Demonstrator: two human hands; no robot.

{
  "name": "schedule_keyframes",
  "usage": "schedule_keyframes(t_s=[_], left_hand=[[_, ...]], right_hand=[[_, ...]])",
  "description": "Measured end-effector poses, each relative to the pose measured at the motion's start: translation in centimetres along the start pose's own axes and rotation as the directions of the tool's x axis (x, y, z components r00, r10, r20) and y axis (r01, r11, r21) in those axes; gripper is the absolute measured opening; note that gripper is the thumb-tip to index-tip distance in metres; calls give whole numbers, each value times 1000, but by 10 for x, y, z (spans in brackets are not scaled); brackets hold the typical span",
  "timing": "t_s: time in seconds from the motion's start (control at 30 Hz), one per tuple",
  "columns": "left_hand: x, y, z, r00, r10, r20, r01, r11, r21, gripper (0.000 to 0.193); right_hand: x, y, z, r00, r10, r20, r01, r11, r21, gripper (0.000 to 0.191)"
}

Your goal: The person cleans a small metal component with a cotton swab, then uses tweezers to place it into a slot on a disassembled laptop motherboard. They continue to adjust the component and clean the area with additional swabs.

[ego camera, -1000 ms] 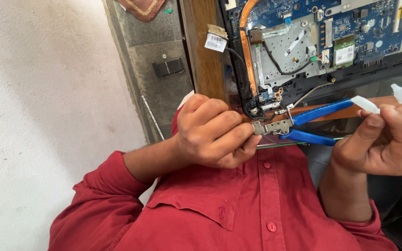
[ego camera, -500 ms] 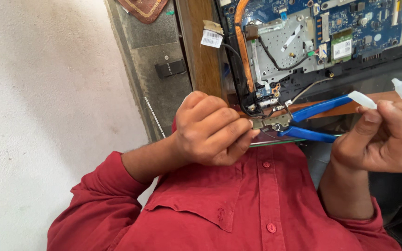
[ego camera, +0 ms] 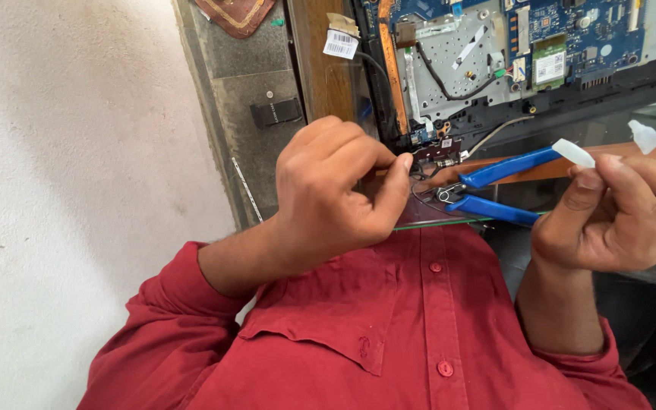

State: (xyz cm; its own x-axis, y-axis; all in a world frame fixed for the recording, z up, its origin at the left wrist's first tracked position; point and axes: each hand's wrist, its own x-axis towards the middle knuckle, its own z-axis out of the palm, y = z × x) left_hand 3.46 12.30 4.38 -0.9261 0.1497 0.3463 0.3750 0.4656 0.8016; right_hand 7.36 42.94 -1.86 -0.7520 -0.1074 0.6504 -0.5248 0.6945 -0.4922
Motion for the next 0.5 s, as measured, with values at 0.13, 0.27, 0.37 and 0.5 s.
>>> schedule_keyframes(t_s=[0.13, 0.27, 0.37, 0.5], left_hand=[[4, 5, 2, 1000, -15, 8, 15, 1000, 23, 21], [6, 9, 4, 997, -68, 30, 67, 997, 36, 25], [7, 8, 4, 993, -104, 61, 103, 994, 30, 25], [5, 5, -1, 992, -94, 88, 94, 996, -4, 21]], right_hand=[[-2, 5, -4, 998, -55, 10, 56, 996, -66, 13], [-2, 10, -8, 996, -74, 42, 77, 994, -76, 14], [-2, 10, -8, 997, -59, 46, 61, 997, -56, 13], [1, 2, -13, 996, 47, 81, -44, 998, -45, 17]])
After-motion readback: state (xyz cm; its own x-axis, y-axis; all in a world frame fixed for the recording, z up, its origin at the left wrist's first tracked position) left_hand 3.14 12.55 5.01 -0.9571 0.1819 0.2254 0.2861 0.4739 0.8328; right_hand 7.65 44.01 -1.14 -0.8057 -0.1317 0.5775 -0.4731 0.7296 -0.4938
